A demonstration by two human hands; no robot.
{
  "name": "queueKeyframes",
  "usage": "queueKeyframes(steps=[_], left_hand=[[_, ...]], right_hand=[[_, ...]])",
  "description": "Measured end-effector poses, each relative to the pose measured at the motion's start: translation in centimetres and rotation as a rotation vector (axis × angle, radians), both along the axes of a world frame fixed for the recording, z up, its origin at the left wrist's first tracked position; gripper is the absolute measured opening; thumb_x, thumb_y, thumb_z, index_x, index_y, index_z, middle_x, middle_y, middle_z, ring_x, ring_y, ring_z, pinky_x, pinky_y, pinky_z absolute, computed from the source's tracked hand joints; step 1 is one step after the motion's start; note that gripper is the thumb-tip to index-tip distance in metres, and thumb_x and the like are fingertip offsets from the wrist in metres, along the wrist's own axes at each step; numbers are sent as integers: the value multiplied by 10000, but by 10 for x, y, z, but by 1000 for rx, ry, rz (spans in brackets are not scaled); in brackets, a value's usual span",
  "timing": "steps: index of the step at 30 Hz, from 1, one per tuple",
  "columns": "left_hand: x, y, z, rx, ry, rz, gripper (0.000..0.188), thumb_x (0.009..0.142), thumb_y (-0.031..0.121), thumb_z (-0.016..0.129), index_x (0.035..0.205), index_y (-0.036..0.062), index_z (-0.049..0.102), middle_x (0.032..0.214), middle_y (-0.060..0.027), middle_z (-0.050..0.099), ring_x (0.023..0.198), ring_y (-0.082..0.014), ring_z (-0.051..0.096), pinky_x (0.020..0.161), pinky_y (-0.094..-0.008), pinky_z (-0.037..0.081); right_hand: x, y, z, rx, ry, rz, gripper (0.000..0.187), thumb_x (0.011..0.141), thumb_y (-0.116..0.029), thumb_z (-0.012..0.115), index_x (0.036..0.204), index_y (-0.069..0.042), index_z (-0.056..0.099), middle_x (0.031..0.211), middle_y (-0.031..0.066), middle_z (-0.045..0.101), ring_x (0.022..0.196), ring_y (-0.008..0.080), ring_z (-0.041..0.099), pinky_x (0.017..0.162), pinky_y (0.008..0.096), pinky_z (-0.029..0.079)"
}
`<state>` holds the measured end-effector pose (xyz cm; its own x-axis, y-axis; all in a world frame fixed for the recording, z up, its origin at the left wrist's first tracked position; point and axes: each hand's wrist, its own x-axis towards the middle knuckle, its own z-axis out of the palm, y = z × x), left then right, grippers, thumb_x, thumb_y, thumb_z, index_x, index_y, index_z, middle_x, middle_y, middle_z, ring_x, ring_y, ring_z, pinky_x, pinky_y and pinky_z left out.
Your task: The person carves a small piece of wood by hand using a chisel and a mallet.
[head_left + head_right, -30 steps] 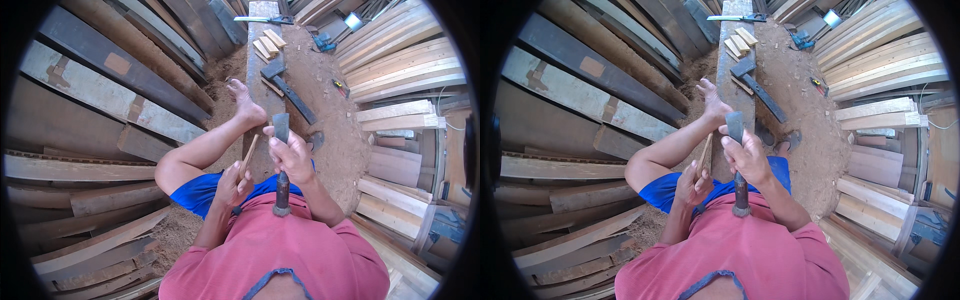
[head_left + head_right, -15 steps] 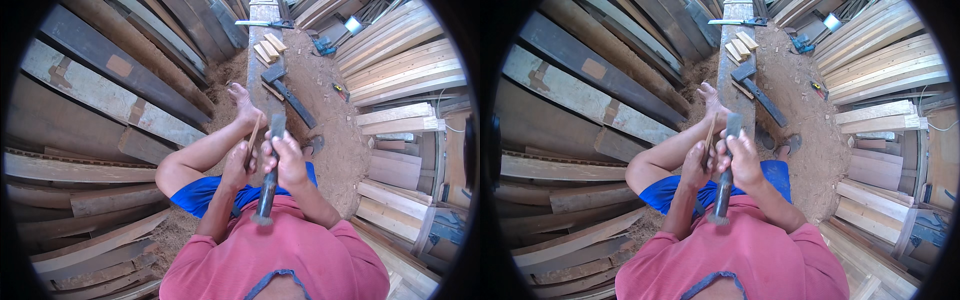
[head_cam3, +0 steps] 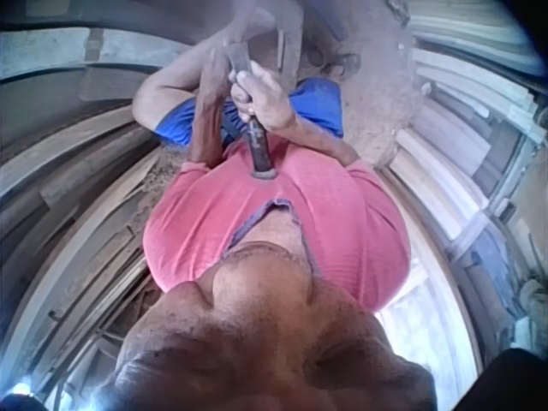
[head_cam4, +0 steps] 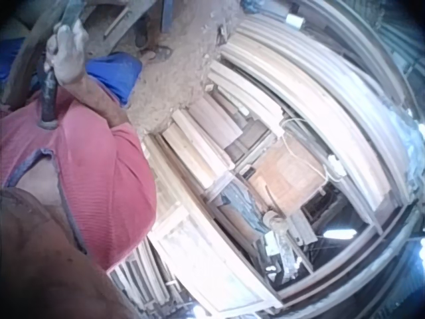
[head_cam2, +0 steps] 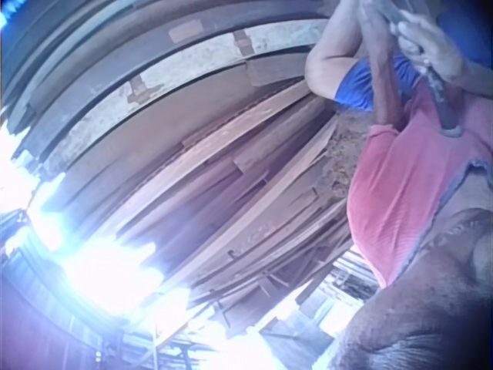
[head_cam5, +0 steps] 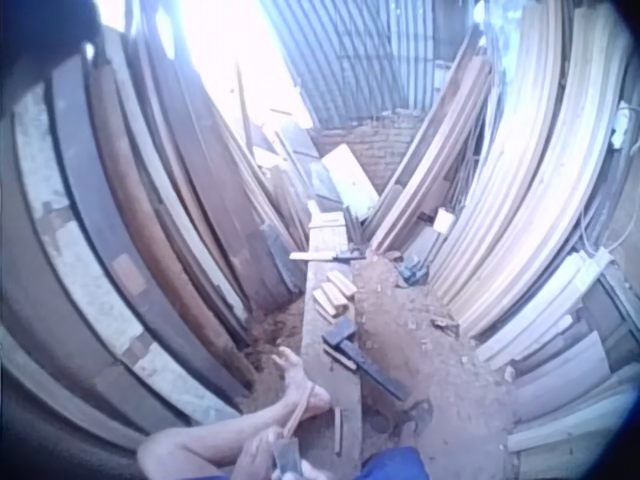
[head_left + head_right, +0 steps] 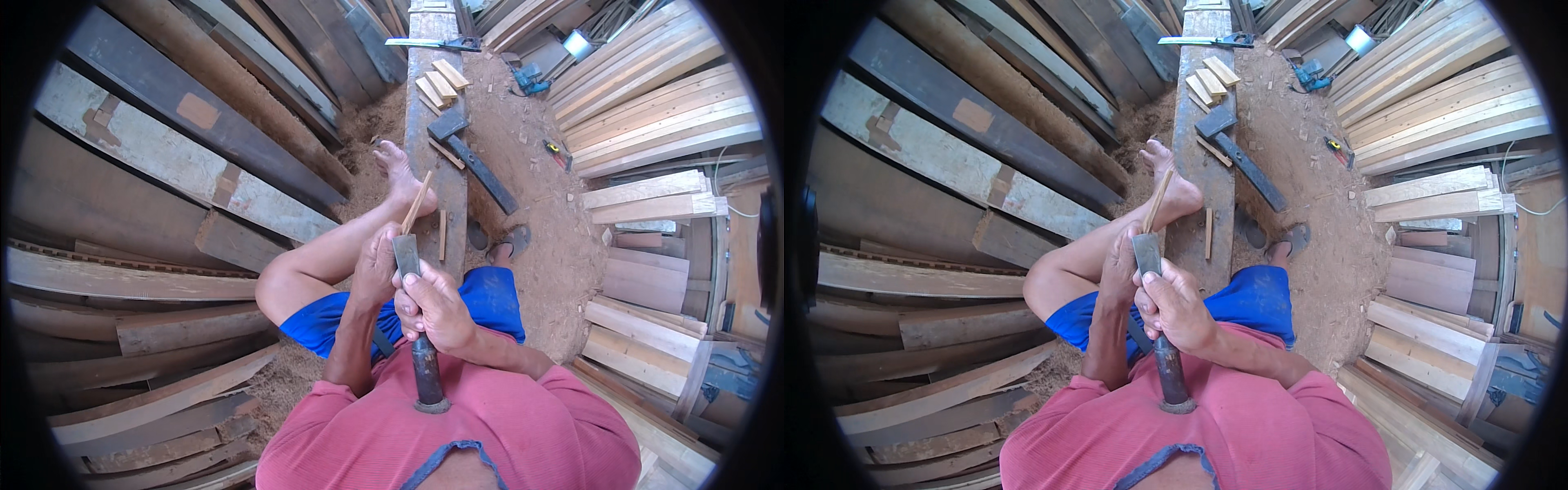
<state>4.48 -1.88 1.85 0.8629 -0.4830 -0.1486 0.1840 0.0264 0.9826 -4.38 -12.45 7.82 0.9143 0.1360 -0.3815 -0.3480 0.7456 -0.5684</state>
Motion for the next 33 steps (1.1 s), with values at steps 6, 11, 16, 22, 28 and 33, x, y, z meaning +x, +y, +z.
queueKeyframes(steps=[6, 11, 16, 22, 28, 33], left_hand=[[-62, 31, -25, -68, 292, -97, 438, 1038, 384, 379, 737, 84, 487, 605, 5, 421, 513, -96, 395, 474, -273, 312], [-28, 13, -19, -44, 195, 51, 425, 1047, 381, 358, 759, 98, 489, 589, 29, 409, 480, -83, 335, 450, -266, 260], [1, -2, 0, -42, -41, 72, 393, 1060, 331, 335, 809, 94, 523, 703, 44, 452, 646, -41, 392, 579, -228, 359], [-28, 5, 3, -29, -29, -16, 398, 1057, 345, 343, 806, 80, 503, 720, 33, 465, 674, -59, 411, 604, -244, 374], [-48, 45, -5, 91, -62, -117, 461, 1039, 411, 350, 763, 67, 484, 655, -6, 473, 580, -91, 430, 526, -269, 363], [-56, 54, -20, -167, 389, -40, 512, 1019, 488, 373, 769, 65, 516, 519, 28, 358, 431, -73, 318, 417, -249, 265]], right_hand=[[-18, -36, 20, -167, -172, -234, 182, 1032, -242, 389, 1031, -66, 431, 672, -9, 414, 478, 55, 391, 447, 236, 408], [6, -31, -4, 77, 30, -200, 160, 1021, -244, 431, 1035, -85, 447, 686, -15, 407, 478, 62, 376, 445, 245, 397], [9, 2, -7, 65, -48, 8, 164, 1024, -250, 429, 1033, -89, 457, 679, -20, 406, 467, 56, 376, 441, 243, 414], [-4, -5, -4, -5, -59, -61, 186, 1026, -261, 422, 1032, -77, 450, 672, -18, 408, 478, 52, 388, 438, 239, 409], [-17, -39, 13, -42, -176, -260, 199, 1014, -286, 434, 971, -93, 415, 619, -5, 384, 440, 82, 382, 423, 253, 406], [-3, -69, 3, -258, -122, -283, 233, 992, -266, 504, 1086, -55, 478, 609, -16, 409, 428, 58, 374, 418, 237, 398]])
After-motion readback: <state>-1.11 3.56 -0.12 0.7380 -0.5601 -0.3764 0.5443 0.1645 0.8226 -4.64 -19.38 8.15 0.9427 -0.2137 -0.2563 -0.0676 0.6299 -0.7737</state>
